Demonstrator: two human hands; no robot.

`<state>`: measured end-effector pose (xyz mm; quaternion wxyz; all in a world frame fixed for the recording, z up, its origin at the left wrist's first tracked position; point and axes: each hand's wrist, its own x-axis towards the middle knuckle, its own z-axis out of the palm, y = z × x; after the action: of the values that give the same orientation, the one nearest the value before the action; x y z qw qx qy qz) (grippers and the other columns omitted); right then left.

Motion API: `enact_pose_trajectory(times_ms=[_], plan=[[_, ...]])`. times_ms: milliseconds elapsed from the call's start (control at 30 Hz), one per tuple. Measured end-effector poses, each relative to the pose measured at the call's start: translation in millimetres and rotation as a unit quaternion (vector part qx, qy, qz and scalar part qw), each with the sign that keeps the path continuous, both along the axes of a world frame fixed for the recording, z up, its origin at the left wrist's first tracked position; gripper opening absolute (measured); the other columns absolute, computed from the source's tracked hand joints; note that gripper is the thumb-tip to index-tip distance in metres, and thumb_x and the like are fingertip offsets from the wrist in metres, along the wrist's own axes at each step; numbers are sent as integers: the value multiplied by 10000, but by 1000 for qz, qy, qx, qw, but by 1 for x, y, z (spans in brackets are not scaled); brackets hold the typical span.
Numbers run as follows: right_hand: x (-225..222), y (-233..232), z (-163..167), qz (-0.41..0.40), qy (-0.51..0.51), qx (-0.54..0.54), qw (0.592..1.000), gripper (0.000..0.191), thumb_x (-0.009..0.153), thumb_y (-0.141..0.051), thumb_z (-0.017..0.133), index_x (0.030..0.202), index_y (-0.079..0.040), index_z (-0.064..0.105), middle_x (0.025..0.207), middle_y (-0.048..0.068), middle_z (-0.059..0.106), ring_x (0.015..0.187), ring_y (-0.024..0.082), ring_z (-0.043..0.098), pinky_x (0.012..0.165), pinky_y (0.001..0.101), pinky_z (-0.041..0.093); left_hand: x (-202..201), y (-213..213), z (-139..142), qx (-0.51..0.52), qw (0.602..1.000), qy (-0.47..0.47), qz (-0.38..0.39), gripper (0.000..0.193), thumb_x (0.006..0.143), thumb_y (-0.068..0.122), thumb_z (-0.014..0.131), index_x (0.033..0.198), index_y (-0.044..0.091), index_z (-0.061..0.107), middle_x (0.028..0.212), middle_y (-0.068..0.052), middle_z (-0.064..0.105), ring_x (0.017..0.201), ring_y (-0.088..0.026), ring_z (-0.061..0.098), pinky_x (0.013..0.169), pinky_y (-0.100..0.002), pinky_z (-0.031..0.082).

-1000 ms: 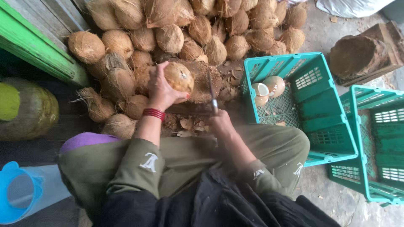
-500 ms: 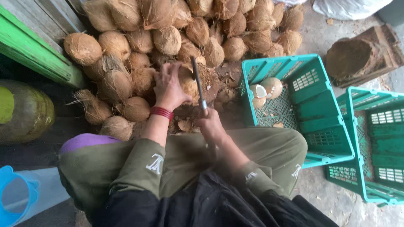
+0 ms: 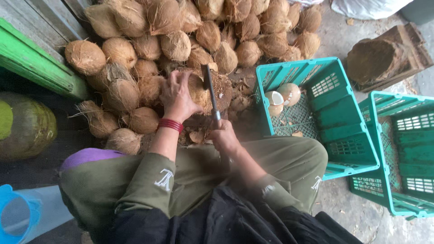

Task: The person sits on the floor and uses a machete to strike and open coconuts. They repeatedly hit the coconut against a wooden block, rotate it, and continue striking until the top breaks open. The opened coconut is then placed into a green crate.

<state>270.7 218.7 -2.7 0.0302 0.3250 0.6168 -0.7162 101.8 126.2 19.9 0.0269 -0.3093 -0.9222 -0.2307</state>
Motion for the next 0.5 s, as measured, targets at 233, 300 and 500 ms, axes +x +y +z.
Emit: enact_pose_trajectory(times_ms=[233, 300, 500], plan=[[33, 8, 23, 3, 209, 93, 974, 183, 794, 28, 679, 821, -77, 532, 684, -20, 522, 583, 78, 496, 504, 266, 420, -8, -17, -15, 58, 996, -73, 19, 1182, 364, 291, 1031, 1380, 268, 427, 1374, -124, 437, 1270, -410, 460, 997, -645, 496], [30, 6, 15, -13, 268, 123, 955, 162, 817, 14, 678, 849, -70, 543, 719, -19, 523, 622, 76, 487, 534, 272, 417, -11, -19, -18, 99, 992, -83, 2, 1209, 366, 291, 1005, 1410, 247, 396, 1374, -132, 435, 1253, -378, 503, 1014, -617, 522], [0, 1, -43, 12, 1, 39, 999, 88, 739, 3, 635, 782, -45, 576, 638, 24, 577, 504, 118, 528, 445, 298, 430, -10, -13, -30, 10, 999, -27, 38, 1135, 377, 306, 1044, 1345, 273, 453, 1393, -123, 432, 1249, -399, 452, 981, -617, 493]])
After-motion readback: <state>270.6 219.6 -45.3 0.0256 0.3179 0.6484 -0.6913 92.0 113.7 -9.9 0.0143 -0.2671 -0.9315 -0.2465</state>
